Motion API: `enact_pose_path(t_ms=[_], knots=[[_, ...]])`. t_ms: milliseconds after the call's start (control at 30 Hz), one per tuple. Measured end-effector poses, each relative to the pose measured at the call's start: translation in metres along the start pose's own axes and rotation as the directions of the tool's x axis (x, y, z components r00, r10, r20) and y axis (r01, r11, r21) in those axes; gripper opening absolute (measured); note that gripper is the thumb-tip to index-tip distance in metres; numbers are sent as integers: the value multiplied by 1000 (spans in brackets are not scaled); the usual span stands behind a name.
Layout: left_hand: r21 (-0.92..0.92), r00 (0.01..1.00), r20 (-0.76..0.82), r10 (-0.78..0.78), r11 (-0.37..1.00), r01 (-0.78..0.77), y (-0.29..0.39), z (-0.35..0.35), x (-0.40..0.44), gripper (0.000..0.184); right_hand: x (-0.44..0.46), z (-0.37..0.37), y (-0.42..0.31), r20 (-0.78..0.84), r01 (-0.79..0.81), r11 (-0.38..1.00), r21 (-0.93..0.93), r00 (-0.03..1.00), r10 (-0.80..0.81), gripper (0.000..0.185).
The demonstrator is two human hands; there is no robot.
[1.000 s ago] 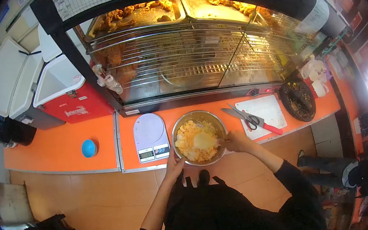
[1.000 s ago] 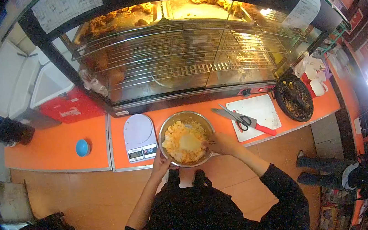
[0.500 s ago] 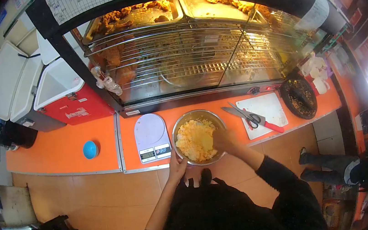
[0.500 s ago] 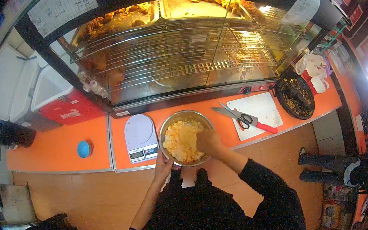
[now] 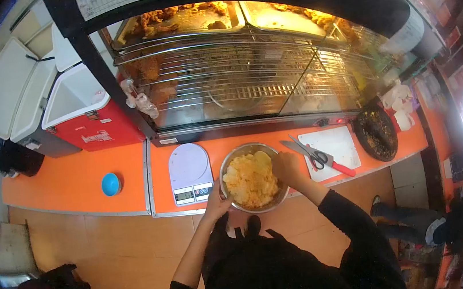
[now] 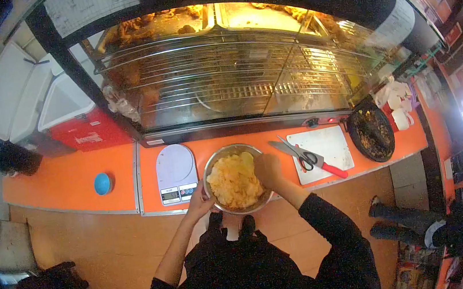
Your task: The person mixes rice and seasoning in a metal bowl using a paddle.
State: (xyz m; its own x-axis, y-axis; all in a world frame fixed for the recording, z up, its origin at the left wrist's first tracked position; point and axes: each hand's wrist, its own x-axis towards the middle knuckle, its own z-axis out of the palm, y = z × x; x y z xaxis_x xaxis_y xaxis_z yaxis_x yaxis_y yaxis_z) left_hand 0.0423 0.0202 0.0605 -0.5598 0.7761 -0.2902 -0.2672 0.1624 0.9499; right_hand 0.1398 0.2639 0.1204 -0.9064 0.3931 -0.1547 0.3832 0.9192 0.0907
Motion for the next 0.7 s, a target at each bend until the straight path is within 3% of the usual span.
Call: enact_pose_path(t_ms=[67,100,133,167,200,233,300,333,400,467,533,600,633,700], knots=[[-1,987,137,-81,997,82,26,-13,6,66,20,4,11,77,44,997,57,996,-48,33],[-7,989,125,-77,997,79,25,-23,17,66,29,6,15,160,67,990,123,983,-86,40],[22,967,253,-33,999,29,19,-33,32,68,38,12,17,160,76,990,121,983,-95,40],[51,924,383,4,998,-26,13,-42,44,70,47,17,19,104,195,970,144,972,-211,48],[163,910,414,-36,986,-35,20,-47,52,67,57,11,18,40,312,937,156,946,-322,57],[169,911,410,-33,985,-41,26,-51,58,67,67,7,16,31,316,936,156,946,-324,57],[280,864,491,-114,960,-32,35,-57,64,63,78,-1,7,181,479,853,207,838,-515,59],[143,858,513,-41,989,-39,36,-57,64,60,74,-4,7,183,480,851,213,836,-517,59],[139,871,489,-44,990,-28,33,-57,62,59,56,-5,14,61,582,768,268,785,-617,59],[146,885,466,19,984,-98,31,-57,62,56,32,9,28,84,574,785,232,793,-604,54],[171,891,453,-24,983,-61,40,-55,57,55,-1,21,42,107,570,801,183,799,-592,49],[195,894,440,-85,981,-3,43,-55,56,55,-34,30,50,-136,564,809,165,825,-548,36],[195,892,444,-81,981,-8,39,-56,57,55,-43,31,53,-138,561,812,161,828,-544,36],[165,913,402,-68,986,1,27,-59,56,55,-60,28,56,-289,615,769,176,779,-556,28]])
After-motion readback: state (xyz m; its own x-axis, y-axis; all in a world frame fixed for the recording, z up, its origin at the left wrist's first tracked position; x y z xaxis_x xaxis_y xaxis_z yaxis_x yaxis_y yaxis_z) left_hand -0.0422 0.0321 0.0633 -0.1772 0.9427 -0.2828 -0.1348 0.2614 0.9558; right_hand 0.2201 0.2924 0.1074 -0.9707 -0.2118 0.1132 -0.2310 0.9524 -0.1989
